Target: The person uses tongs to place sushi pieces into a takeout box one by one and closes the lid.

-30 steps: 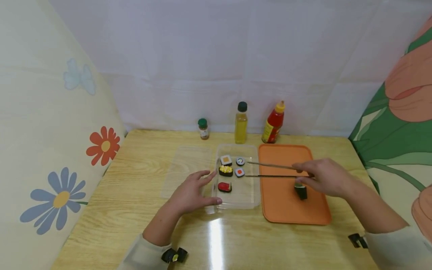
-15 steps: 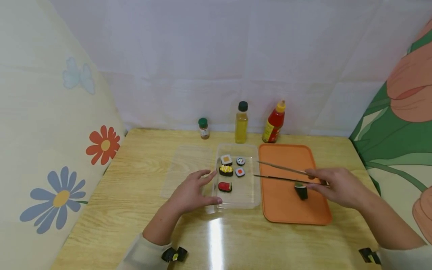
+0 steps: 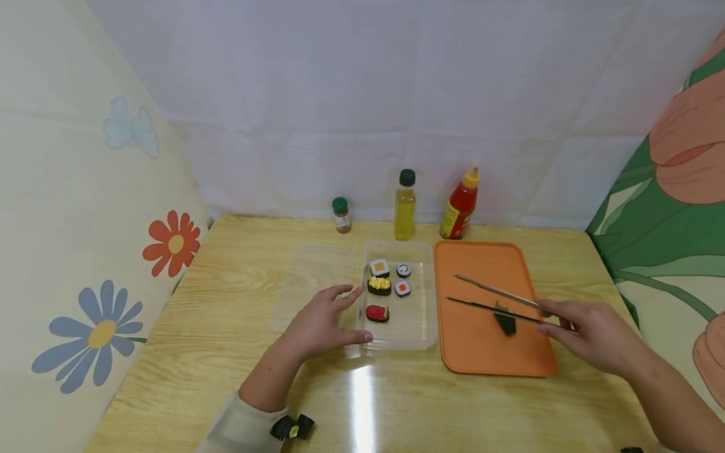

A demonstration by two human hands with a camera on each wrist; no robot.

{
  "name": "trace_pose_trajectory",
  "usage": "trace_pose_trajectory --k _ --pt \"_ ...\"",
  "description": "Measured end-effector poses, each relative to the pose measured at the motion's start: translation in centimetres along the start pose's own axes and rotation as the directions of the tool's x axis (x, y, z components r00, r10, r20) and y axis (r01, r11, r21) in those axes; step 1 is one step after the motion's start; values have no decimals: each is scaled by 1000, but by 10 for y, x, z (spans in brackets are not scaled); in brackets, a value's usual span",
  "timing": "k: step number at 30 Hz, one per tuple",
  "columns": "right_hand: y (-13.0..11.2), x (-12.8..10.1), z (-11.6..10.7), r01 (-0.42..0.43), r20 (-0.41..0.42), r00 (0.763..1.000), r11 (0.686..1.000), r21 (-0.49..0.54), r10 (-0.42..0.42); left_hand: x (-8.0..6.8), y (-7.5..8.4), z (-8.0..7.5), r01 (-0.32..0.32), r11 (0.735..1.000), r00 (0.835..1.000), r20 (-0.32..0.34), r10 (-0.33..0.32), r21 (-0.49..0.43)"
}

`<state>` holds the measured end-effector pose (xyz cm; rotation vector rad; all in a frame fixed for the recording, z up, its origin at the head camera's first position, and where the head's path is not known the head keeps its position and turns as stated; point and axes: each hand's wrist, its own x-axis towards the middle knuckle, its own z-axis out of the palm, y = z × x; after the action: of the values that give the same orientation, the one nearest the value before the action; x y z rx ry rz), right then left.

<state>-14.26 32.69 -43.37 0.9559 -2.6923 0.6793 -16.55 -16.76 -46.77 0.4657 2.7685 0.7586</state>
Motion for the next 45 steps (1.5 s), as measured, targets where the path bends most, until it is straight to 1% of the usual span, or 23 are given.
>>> trace_pose_trajectory --k 10,18,25,30,32,39,44,45 --pt "5 -29 4 -105 -10 994 994 -19 105 -1 1 -2 5 1000 1000 1 -5 2" --pt "10 -49 8 -141 -52 989 989 -33 139 -2 0 -3 4 1000 1000 -1 -4 3" --pt "11 -67 8 -239 -48 971 968 -72 236 -2 0 -2 7 1000 1000 1 -7 0" --pt "11 -82 7 -301 -49 953 951 -68 298 -2 1 0 -4 1000 1000 -3 3 -3" --pt "12 -86 8 -313 -52 949 948 -60 310 -2 2 -1 -2 1000 1000 -6 2 -3" --pt "14 -95 13 -320 -68 946 946 -52 316 -2 3 -3 4 1000 1000 -1 -4 -4" --pt "13 -99 15 -345 -52 938 938 -47 342 -2 1 -2 7 1000 1000 -1 -7 -10" --pt "13 -100 16 -358 -43 934 933 -48 356 -2 1 -2 8 1000 1000 -1 -8 -8"
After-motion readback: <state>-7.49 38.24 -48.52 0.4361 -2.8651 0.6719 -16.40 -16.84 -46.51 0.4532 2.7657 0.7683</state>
